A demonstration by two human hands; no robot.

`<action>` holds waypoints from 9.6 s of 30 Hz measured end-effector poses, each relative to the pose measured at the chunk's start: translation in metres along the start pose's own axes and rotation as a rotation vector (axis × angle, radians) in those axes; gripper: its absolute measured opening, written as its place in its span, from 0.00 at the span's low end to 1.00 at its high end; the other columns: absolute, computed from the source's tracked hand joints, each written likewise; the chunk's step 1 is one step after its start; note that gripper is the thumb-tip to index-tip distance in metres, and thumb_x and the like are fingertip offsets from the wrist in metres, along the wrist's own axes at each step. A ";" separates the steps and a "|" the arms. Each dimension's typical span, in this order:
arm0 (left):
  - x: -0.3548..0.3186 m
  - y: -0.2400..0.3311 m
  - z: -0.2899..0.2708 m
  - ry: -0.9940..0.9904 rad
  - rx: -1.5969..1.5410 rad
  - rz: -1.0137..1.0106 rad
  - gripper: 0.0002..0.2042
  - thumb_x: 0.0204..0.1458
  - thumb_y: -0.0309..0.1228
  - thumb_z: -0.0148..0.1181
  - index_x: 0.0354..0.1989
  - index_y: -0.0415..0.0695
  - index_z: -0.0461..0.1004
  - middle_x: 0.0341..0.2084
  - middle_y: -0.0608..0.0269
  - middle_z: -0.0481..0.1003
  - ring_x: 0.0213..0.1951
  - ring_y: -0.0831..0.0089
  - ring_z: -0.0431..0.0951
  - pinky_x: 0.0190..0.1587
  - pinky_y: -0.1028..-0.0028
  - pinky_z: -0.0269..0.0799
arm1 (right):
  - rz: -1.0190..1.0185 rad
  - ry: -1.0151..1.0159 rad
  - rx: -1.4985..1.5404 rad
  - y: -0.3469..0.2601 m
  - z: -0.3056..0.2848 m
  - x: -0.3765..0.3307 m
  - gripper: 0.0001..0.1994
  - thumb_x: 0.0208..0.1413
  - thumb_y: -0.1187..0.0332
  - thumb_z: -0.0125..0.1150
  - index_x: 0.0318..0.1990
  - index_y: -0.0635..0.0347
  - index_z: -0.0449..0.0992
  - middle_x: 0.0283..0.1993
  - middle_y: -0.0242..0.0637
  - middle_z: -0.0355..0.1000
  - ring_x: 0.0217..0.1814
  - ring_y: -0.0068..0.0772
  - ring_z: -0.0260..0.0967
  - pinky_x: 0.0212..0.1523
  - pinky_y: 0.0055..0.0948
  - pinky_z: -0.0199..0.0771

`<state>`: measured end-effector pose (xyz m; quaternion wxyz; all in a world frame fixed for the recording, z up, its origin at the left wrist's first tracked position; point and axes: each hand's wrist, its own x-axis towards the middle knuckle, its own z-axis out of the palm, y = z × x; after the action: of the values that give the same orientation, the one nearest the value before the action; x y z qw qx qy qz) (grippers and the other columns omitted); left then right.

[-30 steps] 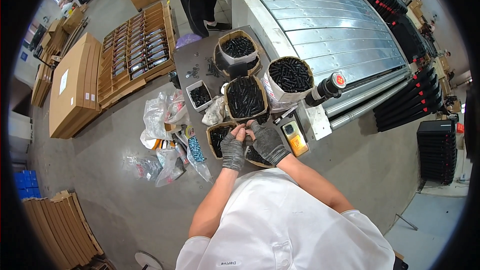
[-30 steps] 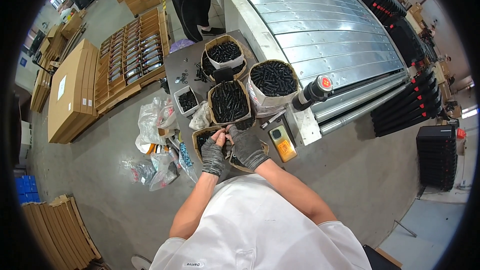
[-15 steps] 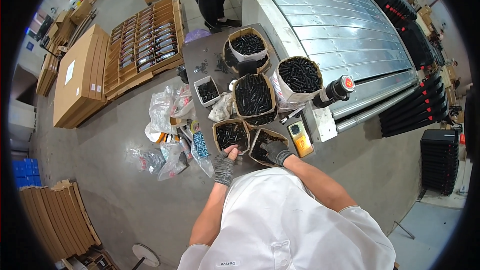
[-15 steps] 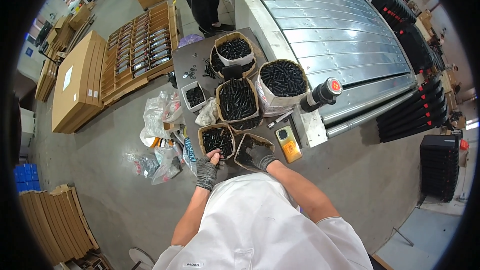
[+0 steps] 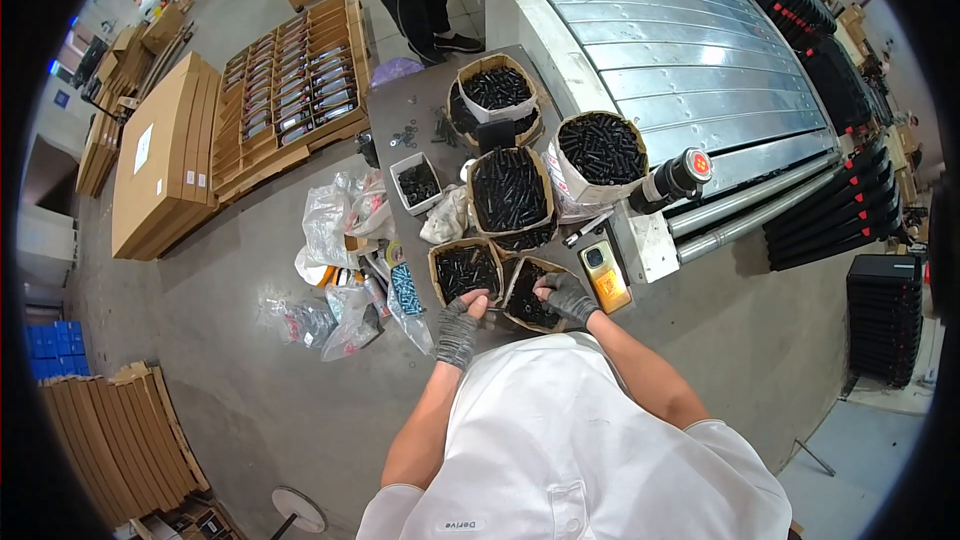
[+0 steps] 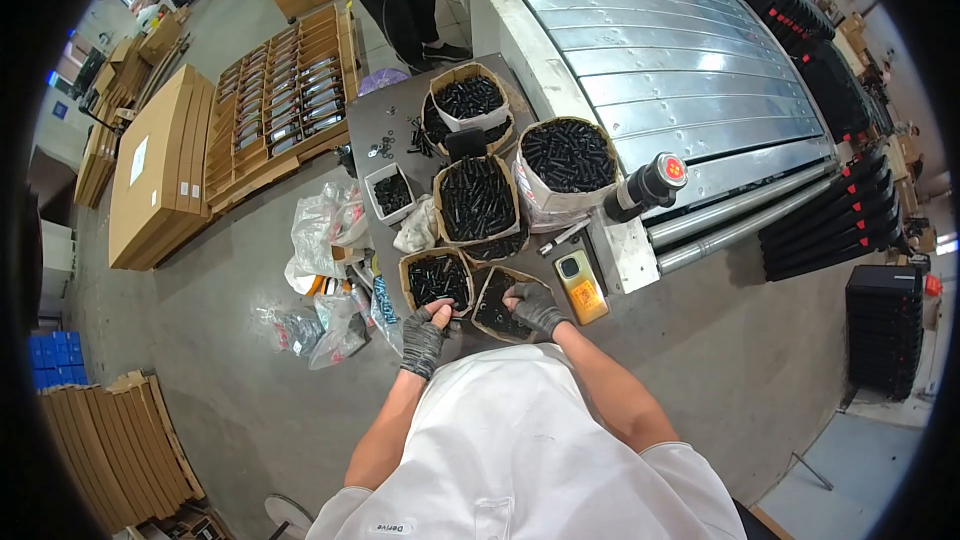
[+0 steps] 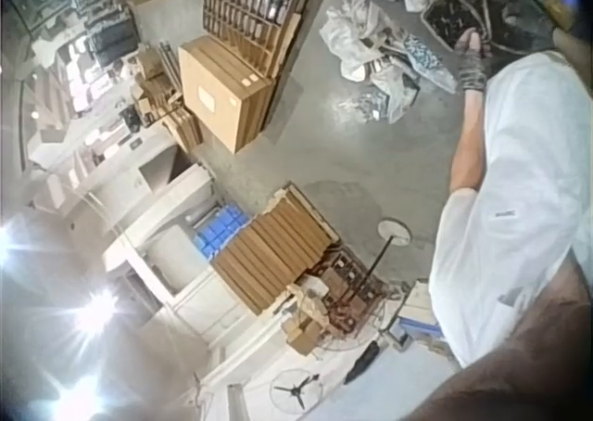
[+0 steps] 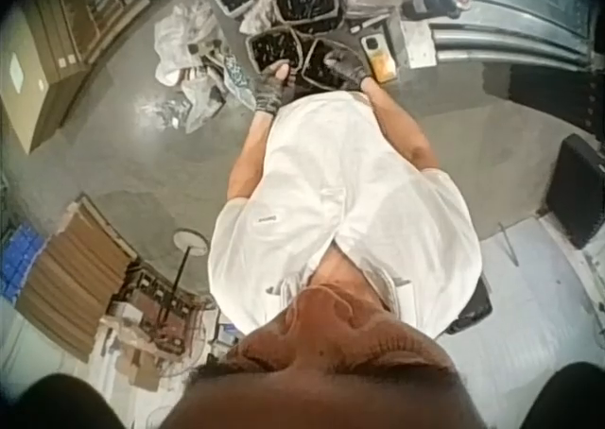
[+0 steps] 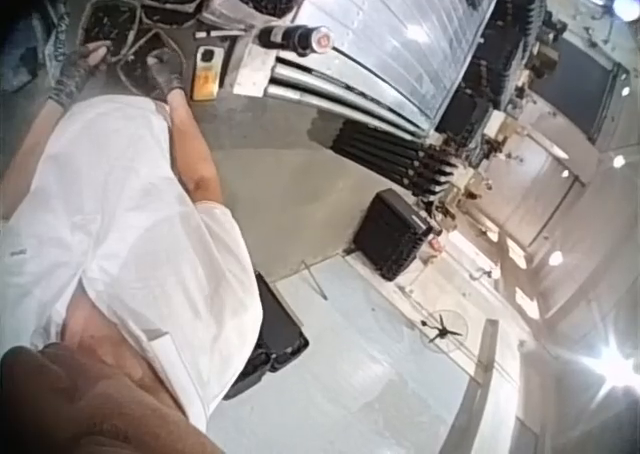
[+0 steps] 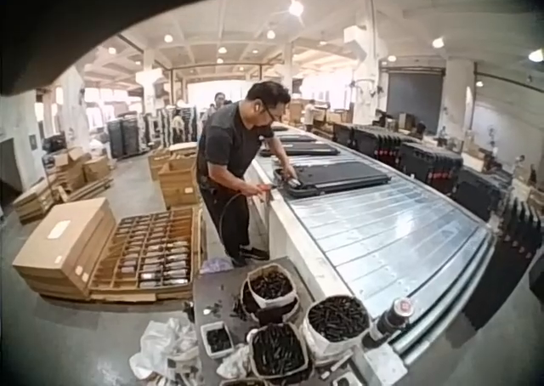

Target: Picking up large black product components and placing them onto a moving conveyor belt for assembly.

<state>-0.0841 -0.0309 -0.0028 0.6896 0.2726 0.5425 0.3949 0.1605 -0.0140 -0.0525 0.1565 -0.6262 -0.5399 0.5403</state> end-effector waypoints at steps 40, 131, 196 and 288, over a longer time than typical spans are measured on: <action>0.013 0.017 0.044 -0.073 -0.255 0.017 0.13 0.56 0.31 0.58 0.46 0.37 0.73 0.33 0.60 0.77 0.28 0.75 0.76 0.31 0.77 0.76 | -0.361 0.326 0.279 -0.106 -0.003 -0.060 0.08 0.54 0.71 0.61 0.40 0.62 0.78 0.37 0.32 0.76 0.39 0.21 0.71 0.42 0.23 0.72; 0.029 0.009 -0.001 0.019 0.005 0.046 0.15 0.55 0.31 0.58 0.49 0.37 0.71 0.34 0.60 0.77 0.36 0.74 0.76 0.40 0.75 0.72 | -0.504 0.413 -0.540 -0.176 -0.092 0.081 0.06 0.49 0.76 0.56 0.35 0.61 0.74 0.36 0.44 0.72 0.41 0.46 0.71 0.43 0.36 0.71; -0.004 0.031 0.023 -0.087 0.199 0.089 0.13 0.51 0.29 0.63 0.44 0.39 0.75 0.36 0.64 0.77 0.37 0.78 0.74 0.40 0.77 0.71 | -0.084 0.059 0.753 -0.083 0.019 -0.032 0.12 0.59 0.69 0.54 0.45 0.67 0.67 0.37 0.40 0.74 0.40 0.27 0.73 0.42 0.26 0.74; 0.002 0.024 0.037 -0.200 0.033 -0.001 0.12 0.56 0.34 0.59 0.41 0.38 0.71 0.25 0.64 0.74 0.23 0.79 0.73 0.25 0.79 0.69 | 0.072 -0.153 0.939 -0.054 -0.016 -0.060 0.11 0.61 0.61 0.55 0.42 0.59 0.71 0.36 0.33 0.72 0.34 0.22 0.69 0.35 0.22 0.72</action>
<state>-0.0543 -0.0143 0.0250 0.7358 0.3219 0.4774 0.3564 0.1571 -0.0389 0.0263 0.3634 -0.4646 -0.2254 0.7755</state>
